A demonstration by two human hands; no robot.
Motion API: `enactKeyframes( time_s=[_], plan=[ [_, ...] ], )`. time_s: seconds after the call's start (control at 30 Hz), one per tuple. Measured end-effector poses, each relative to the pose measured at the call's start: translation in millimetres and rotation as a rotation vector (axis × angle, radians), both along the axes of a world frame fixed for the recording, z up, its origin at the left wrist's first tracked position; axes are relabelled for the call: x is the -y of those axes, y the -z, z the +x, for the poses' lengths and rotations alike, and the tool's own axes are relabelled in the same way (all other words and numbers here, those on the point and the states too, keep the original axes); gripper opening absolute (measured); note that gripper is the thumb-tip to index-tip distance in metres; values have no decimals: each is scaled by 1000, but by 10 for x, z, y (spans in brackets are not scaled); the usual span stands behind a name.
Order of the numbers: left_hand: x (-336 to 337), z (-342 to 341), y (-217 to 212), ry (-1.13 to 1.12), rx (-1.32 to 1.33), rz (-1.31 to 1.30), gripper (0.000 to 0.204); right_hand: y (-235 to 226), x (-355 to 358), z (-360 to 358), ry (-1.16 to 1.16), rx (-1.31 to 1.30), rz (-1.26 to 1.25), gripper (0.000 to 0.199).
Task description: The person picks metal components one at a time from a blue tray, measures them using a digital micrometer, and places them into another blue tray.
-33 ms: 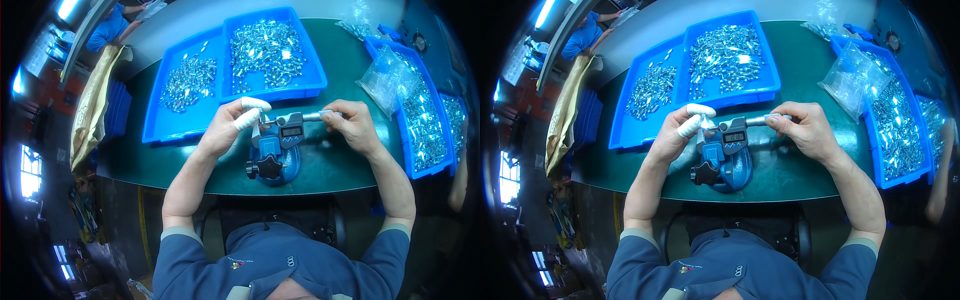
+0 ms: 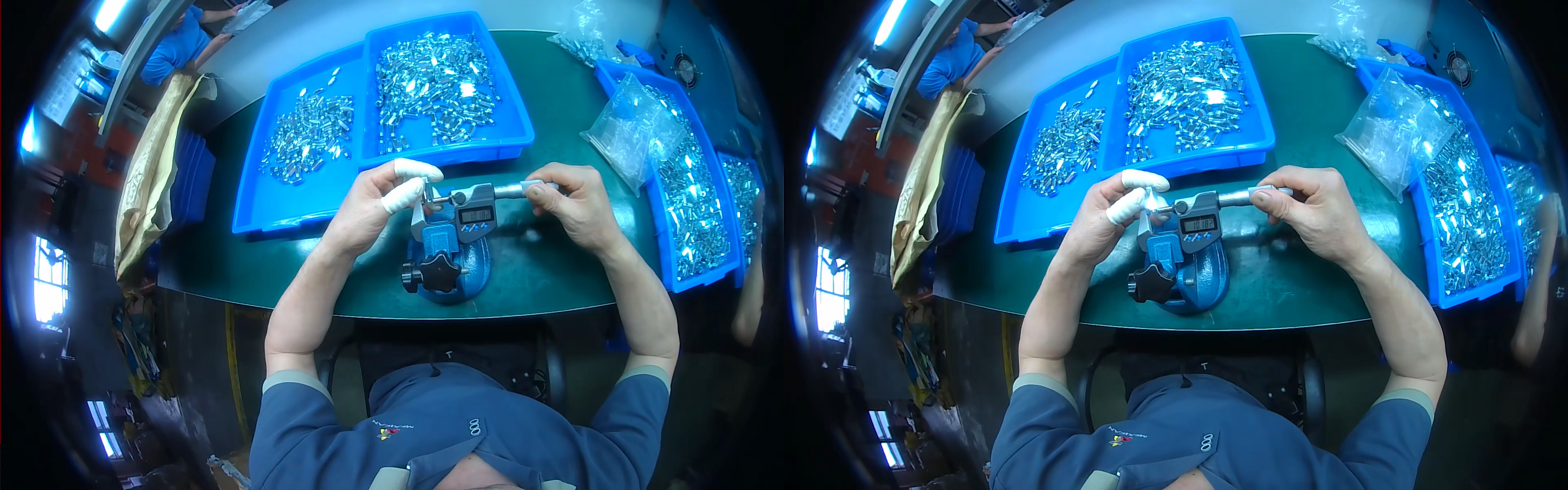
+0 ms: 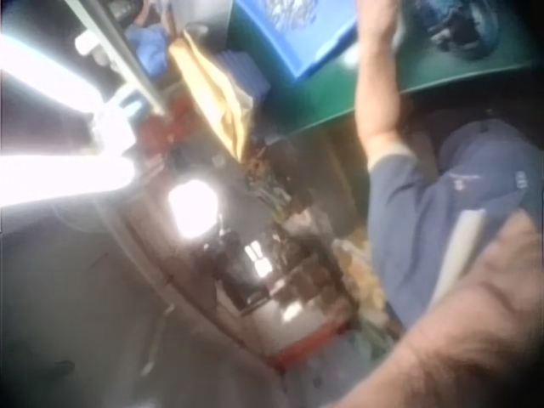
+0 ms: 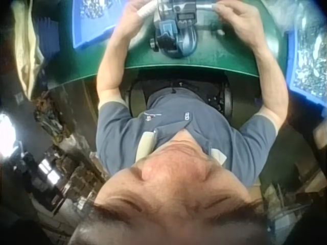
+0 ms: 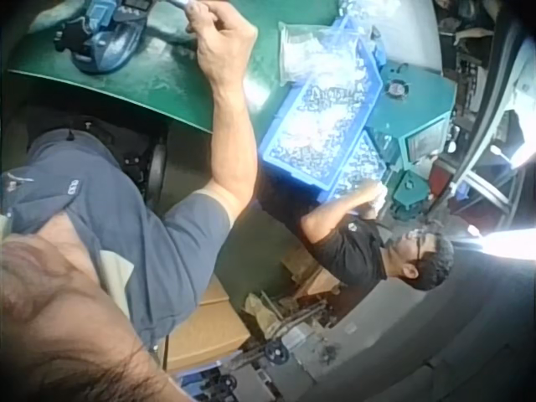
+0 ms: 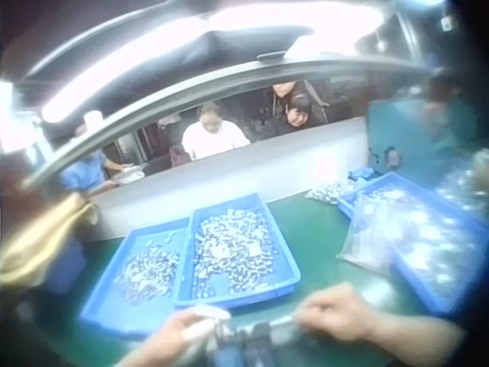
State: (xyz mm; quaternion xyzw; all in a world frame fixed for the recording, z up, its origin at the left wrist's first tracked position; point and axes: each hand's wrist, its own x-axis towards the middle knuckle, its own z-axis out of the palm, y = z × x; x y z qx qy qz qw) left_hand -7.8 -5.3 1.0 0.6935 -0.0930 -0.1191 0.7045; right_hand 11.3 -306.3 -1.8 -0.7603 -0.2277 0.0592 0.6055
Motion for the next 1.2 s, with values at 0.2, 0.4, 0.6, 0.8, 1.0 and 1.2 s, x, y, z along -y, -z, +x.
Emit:
enactKeyframes(
  time_s=[0.2,0.4,0.6,0.8,1.0,1.2],
  plan=[
    [8,-10,-20,13,2,26,24,-39,8,-40,-7,16,9,22],
    [7,-14,-29,-11,-27,25,21,-40,2,-44,6,57,-18,22],
    [5,-5,-18,-12,-15,15,19,-35,3,-29,2,-17,-6,23],
    [19,-22,-40,-17,-36,12,19,-15,-1,-21,10,-10,-2,25],
    [15,-31,-12,-5,-23,3,25,-5,4,-27,11,-5,-1,24],
    [1,-7,17,11,1,3,32,-6,4,-19,9,-20,-1,24]
  ],
)
